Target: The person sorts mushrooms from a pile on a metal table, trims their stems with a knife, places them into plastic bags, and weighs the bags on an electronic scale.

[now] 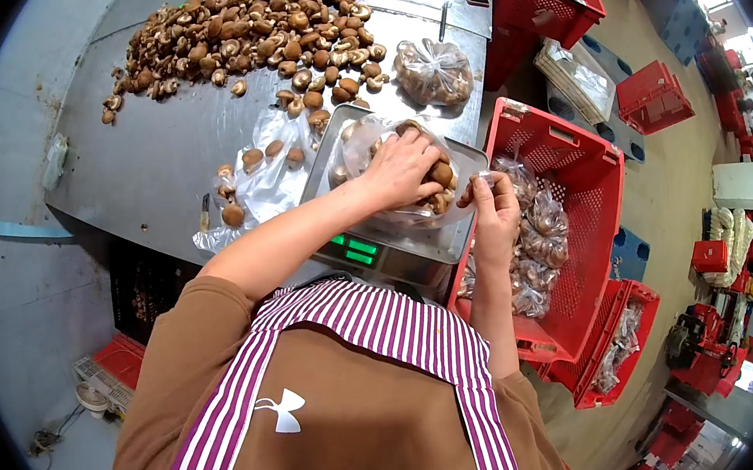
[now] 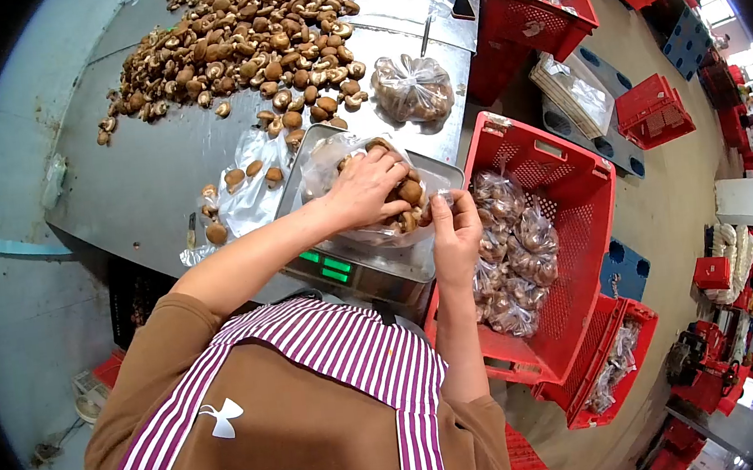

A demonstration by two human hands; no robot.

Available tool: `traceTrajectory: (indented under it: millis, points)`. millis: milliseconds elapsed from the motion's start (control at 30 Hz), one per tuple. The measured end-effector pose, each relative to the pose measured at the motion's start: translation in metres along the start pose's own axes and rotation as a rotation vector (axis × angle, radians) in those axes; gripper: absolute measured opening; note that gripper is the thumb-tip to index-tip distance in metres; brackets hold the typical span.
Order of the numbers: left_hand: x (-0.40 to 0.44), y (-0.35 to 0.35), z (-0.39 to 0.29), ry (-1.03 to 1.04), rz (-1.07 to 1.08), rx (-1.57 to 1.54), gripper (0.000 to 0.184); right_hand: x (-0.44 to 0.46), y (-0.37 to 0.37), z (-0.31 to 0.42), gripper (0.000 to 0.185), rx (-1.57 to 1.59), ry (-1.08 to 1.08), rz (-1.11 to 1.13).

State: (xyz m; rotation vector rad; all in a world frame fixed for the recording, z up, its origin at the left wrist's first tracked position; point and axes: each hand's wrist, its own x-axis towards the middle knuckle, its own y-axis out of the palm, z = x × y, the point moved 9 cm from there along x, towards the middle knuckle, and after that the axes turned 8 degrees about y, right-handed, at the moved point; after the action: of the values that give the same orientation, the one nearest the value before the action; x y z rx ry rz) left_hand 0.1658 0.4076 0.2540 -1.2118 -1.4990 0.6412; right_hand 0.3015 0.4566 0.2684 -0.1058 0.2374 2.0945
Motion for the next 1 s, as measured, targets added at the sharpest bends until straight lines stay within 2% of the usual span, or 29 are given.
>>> traceTrajectory:
  millis: [167,300,333,567,700,767,833,900,967,1000]
  points:
    - [-0.004,0.012,-0.008,0.004,0.081,-0.07,0.045,0.003,0.003,-0.005,0.009,-0.016,0.004,0.01]
    - [-0.016,0.001,-0.012,0.11,-0.06,-0.172,0.034,0.001,-0.007,-0.006,0.011,-0.008,0.028,-0.022]
    - [-0.018,0.0,-0.012,0.091,-0.061,-0.201,0.029,0.001,-0.008,-0.008,0.01,-0.019,0.042,-0.011]
    - [-0.029,-0.005,0.023,-0.131,-0.043,-0.303,0.031,-0.003,-0.011,-0.009,0.012,-0.035,0.022,-0.033]
    - [-0.034,-0.011,0.029,-0.159,0.057,-0.203,0.037,-0.003,-0.01,-0.012,0.012,-0.049,0.048,-0.032]
    - [-0.028,-0.012,0.008,0.02,0.079,-0.177,0.041,-0.001,-0.007,-0.014,0.011,-0.028,0.051,-0.024]
    - [-0.023,-0.009,0.002,0.024,0.151,-0.167,0.045,-0.001,-0.003,-0.012,0.011,-0.026,0.062,-0.034]
    - [-0.018,0.002,-0.001,0.0,0.333,-0.144,0.049,-0.002,-0.002,-0.013,0.011,-0.027,0.071,-0.049]
    - [-0.01,0.005,-0.005,0.025,0.323,-0.102,0.05,-0.001,0.002,-0.017,0.01,-0.018,0.062,-0.015]
    - [-0.007,0.015,-0.008,0.041,0.411,-0.062,0.049,0.0,0.002,-0.017,0.01,-0.021,0.059,-0.008]
